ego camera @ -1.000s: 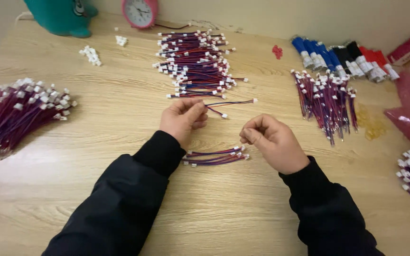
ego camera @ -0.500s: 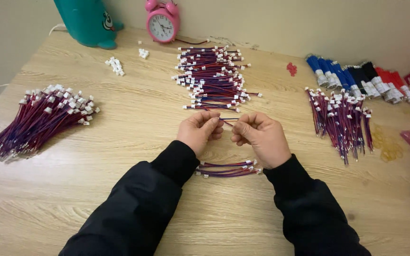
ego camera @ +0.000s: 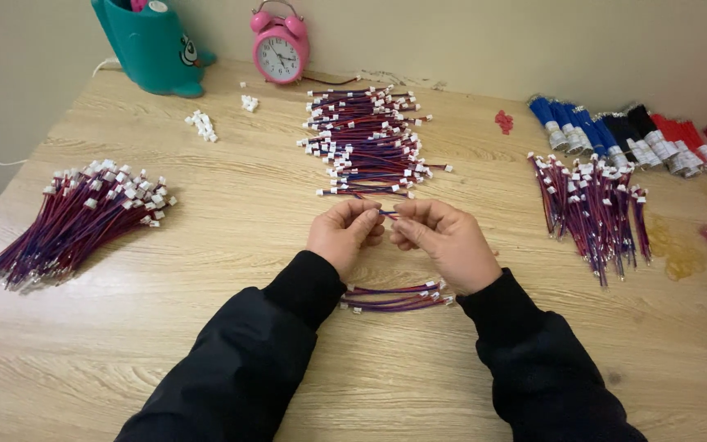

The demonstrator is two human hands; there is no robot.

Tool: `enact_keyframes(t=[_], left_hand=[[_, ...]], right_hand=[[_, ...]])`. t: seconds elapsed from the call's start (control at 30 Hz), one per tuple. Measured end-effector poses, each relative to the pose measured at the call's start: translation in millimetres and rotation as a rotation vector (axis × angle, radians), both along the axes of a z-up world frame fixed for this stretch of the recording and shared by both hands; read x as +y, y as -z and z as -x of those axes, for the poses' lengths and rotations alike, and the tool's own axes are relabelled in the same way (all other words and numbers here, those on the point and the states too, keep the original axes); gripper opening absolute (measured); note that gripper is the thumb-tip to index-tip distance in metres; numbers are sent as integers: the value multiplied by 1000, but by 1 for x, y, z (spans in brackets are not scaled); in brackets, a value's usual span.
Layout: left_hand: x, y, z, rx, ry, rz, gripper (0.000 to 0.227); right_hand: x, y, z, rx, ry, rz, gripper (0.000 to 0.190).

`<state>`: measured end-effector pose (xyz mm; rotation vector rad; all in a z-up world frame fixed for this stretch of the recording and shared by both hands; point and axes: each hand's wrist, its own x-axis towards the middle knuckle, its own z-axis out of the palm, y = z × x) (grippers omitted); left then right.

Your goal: The person assembles wire harnesses by hand, inserting small white plastic connectors onto the ends of short, multi-colored wires. The person repeatedly picks up wires and connectors from piles on the table, attaches them, and places the finished harnesses into a growing stack.

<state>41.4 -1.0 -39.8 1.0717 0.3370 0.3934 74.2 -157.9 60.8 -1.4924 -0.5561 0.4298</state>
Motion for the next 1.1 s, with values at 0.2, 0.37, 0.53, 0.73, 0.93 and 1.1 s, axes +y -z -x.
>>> enact_keyframes(t=[0.2,0.37,0.53,0.73,0.93,1.1], left_hand=[[-3,-8,5,0,-14,-22,21],[-5,-5,1,2,-22,-15,20],[-3,-5,1,16,-8,-14,20],[-1,-6,3,21,0,23,20],[-1,-14,7,26,12,34,22],[-3,-27,14,-24,14,64,31]], right_hand=[[1,6,-4,-90,-9,51,18],[1,-2,-2,-167,-30,74,20],[1,-1,-2,-183,-41,77,18],[-3,-8,-2,-292,-25,148,11],[-2,-10,0,-218,-19,99,10],[1,-39,15,-642,78,236,12]])
